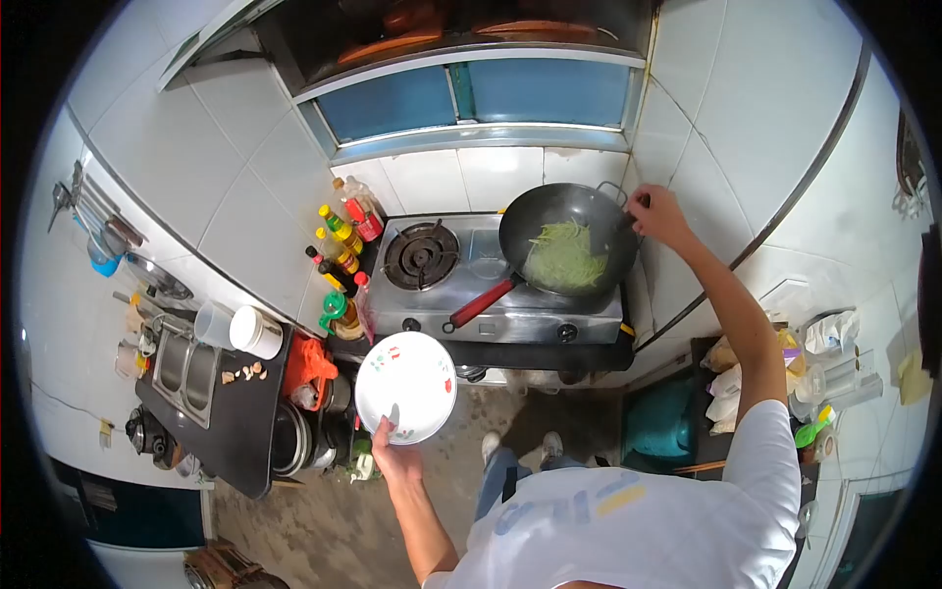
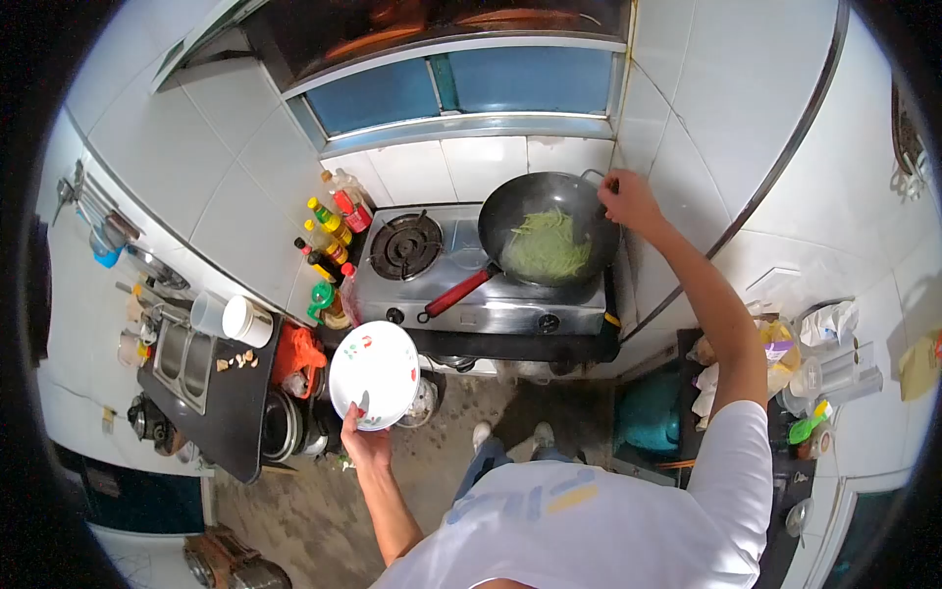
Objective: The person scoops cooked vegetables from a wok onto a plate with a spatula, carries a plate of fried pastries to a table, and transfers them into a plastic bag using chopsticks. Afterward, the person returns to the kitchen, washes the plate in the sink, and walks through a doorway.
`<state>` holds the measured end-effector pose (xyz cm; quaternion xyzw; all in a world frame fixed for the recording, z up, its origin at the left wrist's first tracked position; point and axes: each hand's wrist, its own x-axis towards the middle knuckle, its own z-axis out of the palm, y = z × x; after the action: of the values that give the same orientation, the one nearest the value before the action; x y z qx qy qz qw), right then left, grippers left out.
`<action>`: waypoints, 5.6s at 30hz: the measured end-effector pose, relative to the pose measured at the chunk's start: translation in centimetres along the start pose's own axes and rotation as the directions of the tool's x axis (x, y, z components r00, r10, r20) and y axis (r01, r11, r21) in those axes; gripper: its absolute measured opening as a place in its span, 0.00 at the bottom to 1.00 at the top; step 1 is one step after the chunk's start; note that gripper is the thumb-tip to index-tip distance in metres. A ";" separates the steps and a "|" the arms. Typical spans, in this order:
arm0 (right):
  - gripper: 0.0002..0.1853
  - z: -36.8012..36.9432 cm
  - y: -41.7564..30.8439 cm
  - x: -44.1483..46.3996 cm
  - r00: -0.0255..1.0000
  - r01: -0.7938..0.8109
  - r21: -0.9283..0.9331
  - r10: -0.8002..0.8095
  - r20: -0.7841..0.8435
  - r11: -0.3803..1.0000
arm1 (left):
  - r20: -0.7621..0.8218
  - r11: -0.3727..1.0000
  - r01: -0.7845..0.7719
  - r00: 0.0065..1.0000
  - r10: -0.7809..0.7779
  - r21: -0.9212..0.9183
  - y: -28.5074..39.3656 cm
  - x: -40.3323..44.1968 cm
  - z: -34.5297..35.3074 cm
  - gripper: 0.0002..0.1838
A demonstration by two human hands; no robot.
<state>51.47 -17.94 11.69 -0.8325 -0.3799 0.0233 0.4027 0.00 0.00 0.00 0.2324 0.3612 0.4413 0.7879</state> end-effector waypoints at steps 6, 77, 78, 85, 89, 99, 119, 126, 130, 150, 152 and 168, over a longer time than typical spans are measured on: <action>0.11 -0.7 -1.9 0.3 0.925 -0.338 0.321 0.375 -0.061 0.885 | 0.087 0.997 0.073 0.994 -0.070 -0.023 1.3 4.6 2.9 0.23; 0.06 8.1 0.1 -4.2 0.965 0.188 0.397 -0.244 0.096 0.898 | 0.114 0.971 0.179 0.973 -0.199 0.160 0.0 8.8 6.6 0.31; 0.06 7.4 0.1 -4.4 0.959 0.240 0.300 -0.274 0.075 0.923 | 0.127 0.971 0.183 0.971 -0.203 0.156 0.1 8.8 6.9 0.31; 0.10 10.5 3.0 -7.7 0.720 0.656 -0.264 -0.481 0.501 0.707 | 0.145 0.972 0.170 0.970 -0.193 0.160 -0.3 9.6 8.0 0.29; 0.08 10.3 -0.2 -12.2 0.546 0.778 -0.268 -0.400 0.736 0.568 | 0.168 0.970 0.161 0.967 -0.193 0.184 -0.3 9.5 9.2 0.28; 0.04 6.7 0.5 -11.9 0.962 0.251 0.071 -0.240 -0.129 0.965 | 0.299 0.943 0.207 0.911 -0.283 0.262 -1.8 11.2 14.4 0.29; 0.05 7.1 -0.2 -14.9 0.807 0.135 0.887 0.470 -0.358 0.442 | 0.380 0.776 -0.062 0.894 -0.236 0.628 -14.4 17.7 29.2 0.30; 0.05 7.5 0.4 -14.5 0.788 0.136 0.894 0.500 -0.358 0.427 | 0.601 0.421 -0.590 0.790 0.124 0.689 -18.7 20.4 31.0 0.20; 0.05 8.2 0.7 -13.1 0.795 0.150 0.880 0.474 -0.378 0.450 | 0.751 0.202 -0.774 0.632 0.192 0.600 -17.2 17.2 33.7 0.19; 0.18 -1.6 -1.8 0.5 0.897 -0.433 0.424 0.426 0.116 0.796 | 0.106 0.988 0.096 0.988 -0.110 0.124 0.5 19.1 16.1 0.28; 0.16 0.6 -0.4 0.1 0.881 -0.436 0.545 0.465 0.093 0.716 | 0.115 0.991 0.020 0.993 -0.036 0.133 1.6 18.0 10.1 0.32; 0.10 9.0 0.9 3.5 0.955 -0.170 0.504 0.267 -0.126 0.846 | -0.156 0.999 0.009 0.988 -0.004 0.034 1.0 11.2 -2.1 0.29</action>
<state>51.45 -10.14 5.94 -0.7400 -0.2233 0.0843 0.6288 1.70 10.26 -4.71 0.2096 0.4300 0.4493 0.7545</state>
